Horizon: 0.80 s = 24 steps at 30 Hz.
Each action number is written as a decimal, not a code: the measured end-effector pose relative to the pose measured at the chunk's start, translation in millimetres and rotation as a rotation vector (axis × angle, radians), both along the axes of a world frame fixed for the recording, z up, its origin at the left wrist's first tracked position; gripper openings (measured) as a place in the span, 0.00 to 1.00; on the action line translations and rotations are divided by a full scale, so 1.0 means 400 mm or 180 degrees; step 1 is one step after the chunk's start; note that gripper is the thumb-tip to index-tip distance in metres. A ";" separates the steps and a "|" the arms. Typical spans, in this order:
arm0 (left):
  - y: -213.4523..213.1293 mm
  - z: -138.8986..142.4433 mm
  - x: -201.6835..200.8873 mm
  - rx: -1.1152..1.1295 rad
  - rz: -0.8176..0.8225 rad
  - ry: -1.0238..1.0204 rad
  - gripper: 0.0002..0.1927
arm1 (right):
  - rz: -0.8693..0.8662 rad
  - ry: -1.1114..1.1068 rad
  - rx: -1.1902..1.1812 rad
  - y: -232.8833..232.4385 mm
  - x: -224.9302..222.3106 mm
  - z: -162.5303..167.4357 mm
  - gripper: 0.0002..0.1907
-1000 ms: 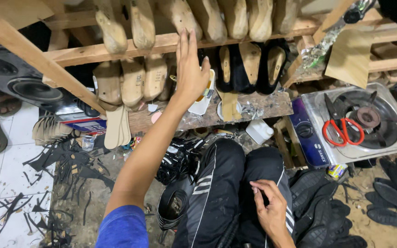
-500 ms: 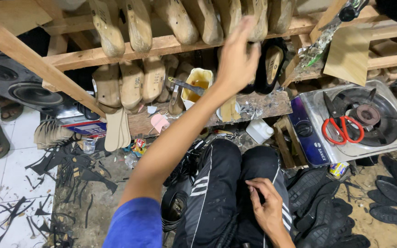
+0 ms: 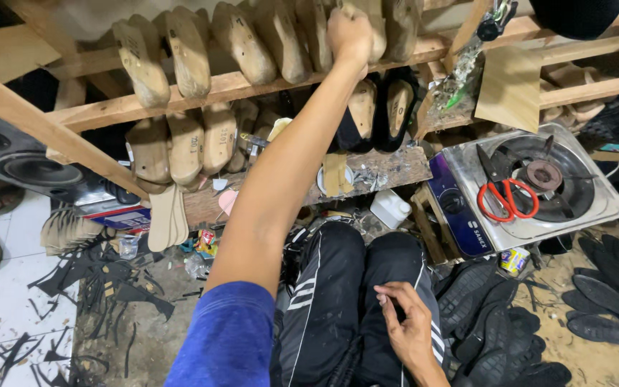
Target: The person sits on the floor and hammers a black shoe upper over a wooden shoe last, working the material around the toe and edges. They use pliers to pull and trim the upper material, press the edges by hand, and finally pull the wooden last out of the shaped shoe.
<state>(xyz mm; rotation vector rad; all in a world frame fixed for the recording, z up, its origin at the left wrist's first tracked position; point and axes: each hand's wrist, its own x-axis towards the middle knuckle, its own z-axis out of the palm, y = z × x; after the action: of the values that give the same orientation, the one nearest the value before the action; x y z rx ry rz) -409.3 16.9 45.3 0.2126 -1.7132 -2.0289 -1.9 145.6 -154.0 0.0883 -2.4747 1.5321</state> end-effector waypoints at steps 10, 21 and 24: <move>-0.078 -0.192 0.599 0.2477 -0.1838 0.0163 0.30 | 0.0128 -0.0707 -0.2329 0.057 -0.027 0.096 0.20; -0.139 -0.433 1.089 0.1086 -0.1309 -0.0268 0.35 | 0.1560 -0.1477 -0.1474 0.006 0.013 0.149 0.59; -0.207 -0.504 1.048 0.1008 -0.0744 0.0225 0.38 | 0.2184 -0.1295 -0.0505 0.022 -0.012 0.157 0.56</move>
<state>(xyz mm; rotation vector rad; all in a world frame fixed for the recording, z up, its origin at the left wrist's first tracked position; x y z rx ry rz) 10.1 -65.9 -156.5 0.0420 -1.4227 -2.4450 -6.6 154.5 -91.1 0.7328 -2.7792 2.1906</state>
